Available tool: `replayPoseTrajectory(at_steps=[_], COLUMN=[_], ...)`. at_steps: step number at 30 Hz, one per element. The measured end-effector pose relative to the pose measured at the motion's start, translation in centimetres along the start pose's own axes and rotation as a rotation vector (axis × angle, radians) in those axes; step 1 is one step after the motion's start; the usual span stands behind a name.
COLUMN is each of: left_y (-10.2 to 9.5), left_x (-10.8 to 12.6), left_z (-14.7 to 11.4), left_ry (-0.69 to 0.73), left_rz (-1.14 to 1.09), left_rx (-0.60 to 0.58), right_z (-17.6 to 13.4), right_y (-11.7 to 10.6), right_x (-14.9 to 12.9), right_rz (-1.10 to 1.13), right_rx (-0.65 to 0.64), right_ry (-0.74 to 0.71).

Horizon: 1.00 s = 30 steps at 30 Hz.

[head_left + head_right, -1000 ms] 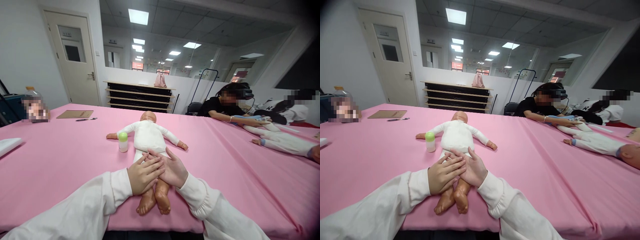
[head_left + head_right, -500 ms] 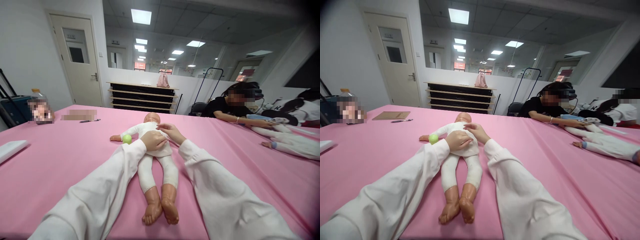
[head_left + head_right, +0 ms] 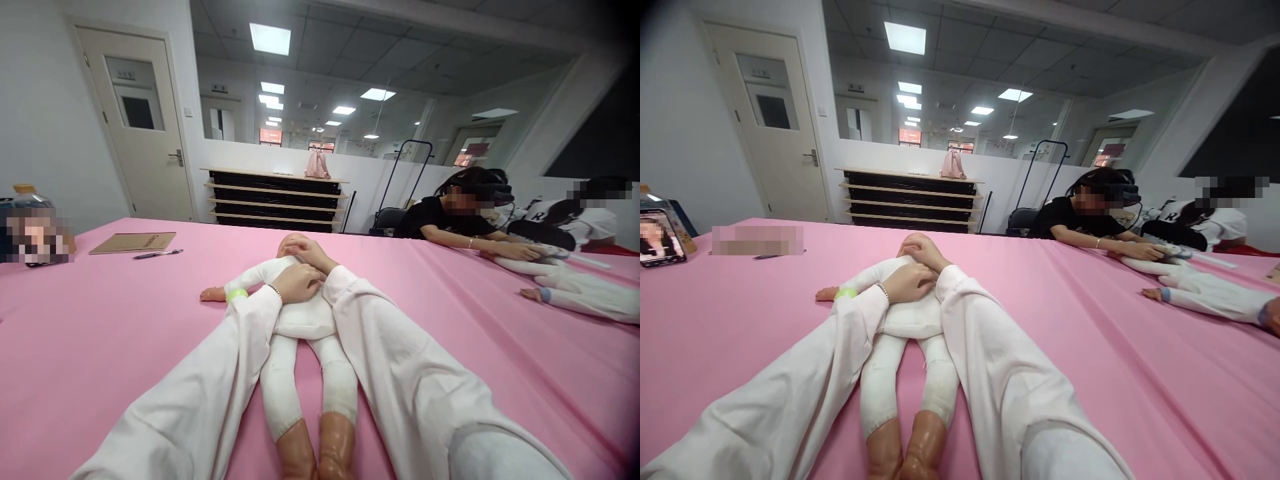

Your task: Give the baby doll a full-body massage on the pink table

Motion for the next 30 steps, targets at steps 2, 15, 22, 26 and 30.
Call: replayPoseTrajectory(at_steps=[2, 15, 22, 26, 30], left_y=[0.7, 2.7, 2.6, 2.2, 1.9], left_x=[0.1, -1.3, -0.9, -1.2, -1.2], left_z=[-0.4, -3.3, -3.1, -3.6, -3.7], left_ry=[0.005, -0.248, -0.317, -0.445, -0.447], left_rz=[-0.047, -0.051, -0.012, -0.033, -0.009], left_rx=[-0.016, -0.024, -0.029, 0.081, 0.136], right_z=[-0.3, -4.5, -5.9, -6.5, -6.8], right_y=[0.5, 3.3, 2.3, 1.6, 1.5], right_x=[0.2, 1.2, 2.8, 3.0, 2.8], right_rz=[-0.052, -0.199, -0.13, -0.148, -0.25], right_rx=[0.002, -0.204, 0.052, 0.189, 0.252], right_ry=[-0.017, -0.159, -0.133, -0.129, -0.134])
Point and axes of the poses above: each hand's wrist, its own z-axis towards the middle knuckle, its own y-axis out of the palm, x = y × z, the point moved 5 cm from there along z, towards the middle knuckle, and after that the axes turned 10 degrees about y, right-handed, at the moved point
